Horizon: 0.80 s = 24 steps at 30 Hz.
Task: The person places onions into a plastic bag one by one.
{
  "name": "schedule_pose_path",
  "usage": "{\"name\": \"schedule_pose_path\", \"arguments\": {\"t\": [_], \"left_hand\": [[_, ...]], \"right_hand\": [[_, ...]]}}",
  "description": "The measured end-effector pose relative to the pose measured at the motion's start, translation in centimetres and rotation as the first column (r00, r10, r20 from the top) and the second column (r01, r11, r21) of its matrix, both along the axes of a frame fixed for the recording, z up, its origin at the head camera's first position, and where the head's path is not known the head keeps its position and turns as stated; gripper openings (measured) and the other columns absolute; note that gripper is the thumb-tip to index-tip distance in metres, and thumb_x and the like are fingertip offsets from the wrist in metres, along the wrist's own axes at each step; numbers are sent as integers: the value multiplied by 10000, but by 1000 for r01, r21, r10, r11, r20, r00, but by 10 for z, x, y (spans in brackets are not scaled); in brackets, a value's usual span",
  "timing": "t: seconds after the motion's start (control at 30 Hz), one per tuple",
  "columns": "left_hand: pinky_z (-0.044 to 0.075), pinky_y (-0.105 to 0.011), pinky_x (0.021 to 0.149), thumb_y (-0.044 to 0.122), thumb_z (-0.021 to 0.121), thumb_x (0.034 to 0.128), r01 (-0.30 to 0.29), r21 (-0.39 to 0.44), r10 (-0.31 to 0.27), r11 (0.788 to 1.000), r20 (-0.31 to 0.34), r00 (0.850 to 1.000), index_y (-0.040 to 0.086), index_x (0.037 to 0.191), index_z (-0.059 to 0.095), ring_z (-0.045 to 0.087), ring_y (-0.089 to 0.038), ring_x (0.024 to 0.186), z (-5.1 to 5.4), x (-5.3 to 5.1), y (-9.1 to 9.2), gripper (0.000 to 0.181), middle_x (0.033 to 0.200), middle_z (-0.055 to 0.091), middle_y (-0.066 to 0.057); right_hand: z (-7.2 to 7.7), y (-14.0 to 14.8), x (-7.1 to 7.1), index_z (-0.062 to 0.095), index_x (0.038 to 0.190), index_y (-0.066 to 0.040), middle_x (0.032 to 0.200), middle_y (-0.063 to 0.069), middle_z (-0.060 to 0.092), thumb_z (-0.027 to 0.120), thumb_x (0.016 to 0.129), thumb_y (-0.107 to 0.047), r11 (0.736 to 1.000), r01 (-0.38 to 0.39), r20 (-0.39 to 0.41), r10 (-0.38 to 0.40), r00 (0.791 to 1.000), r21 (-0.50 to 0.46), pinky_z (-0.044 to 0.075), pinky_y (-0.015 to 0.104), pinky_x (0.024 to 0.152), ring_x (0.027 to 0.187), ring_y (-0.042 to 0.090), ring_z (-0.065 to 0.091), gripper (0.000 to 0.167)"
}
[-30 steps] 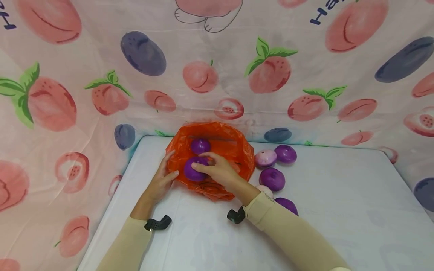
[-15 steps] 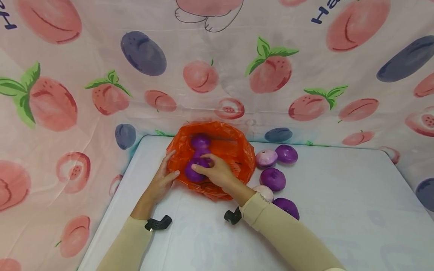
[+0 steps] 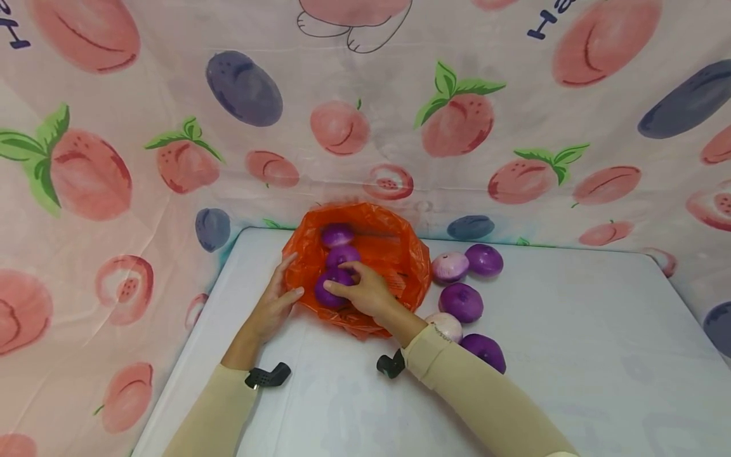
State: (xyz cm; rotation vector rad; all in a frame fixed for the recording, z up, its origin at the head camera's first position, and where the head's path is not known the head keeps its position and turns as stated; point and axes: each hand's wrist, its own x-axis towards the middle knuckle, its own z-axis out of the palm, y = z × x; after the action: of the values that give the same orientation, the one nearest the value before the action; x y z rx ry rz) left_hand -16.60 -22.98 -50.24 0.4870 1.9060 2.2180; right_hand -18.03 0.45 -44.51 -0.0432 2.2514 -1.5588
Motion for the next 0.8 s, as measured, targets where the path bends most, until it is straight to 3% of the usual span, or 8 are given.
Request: {"name": "schedule_pose_path", "arguments": {"t": [0.5, 0.8], "left_hand": [[401, -172, 1127, 24, 482, 1013, 6, -9, -6, 1000, 1, 1000, 256, 1638, 131, 185, -377, 1555, 3, 1, 1, 753, 1698, 121, -115], [392, -172, 1137, 46, 502, 1010, 7, 1, -7, 1000, -6, 1000, 237, 1639, 125, 197, -361, 1554, 2, 2, 0, 757, 1697, 123, -129]], "right_hand": [[-9, -3, -1, 563, 1418, -243, 1454, 144, 552, 793, 851, -492, 997, -31, -15, 32, 999, 74, 480, 542, 1101, 1324, 359, 538, 661], [-7, -4, -1, 546, 1451, -248, 1497, 139, 527, 782, 870, -461, 991, -66, -21, 69, 997, 118, 458, 559, 1120, 1364, 378, 510, 663]]}}
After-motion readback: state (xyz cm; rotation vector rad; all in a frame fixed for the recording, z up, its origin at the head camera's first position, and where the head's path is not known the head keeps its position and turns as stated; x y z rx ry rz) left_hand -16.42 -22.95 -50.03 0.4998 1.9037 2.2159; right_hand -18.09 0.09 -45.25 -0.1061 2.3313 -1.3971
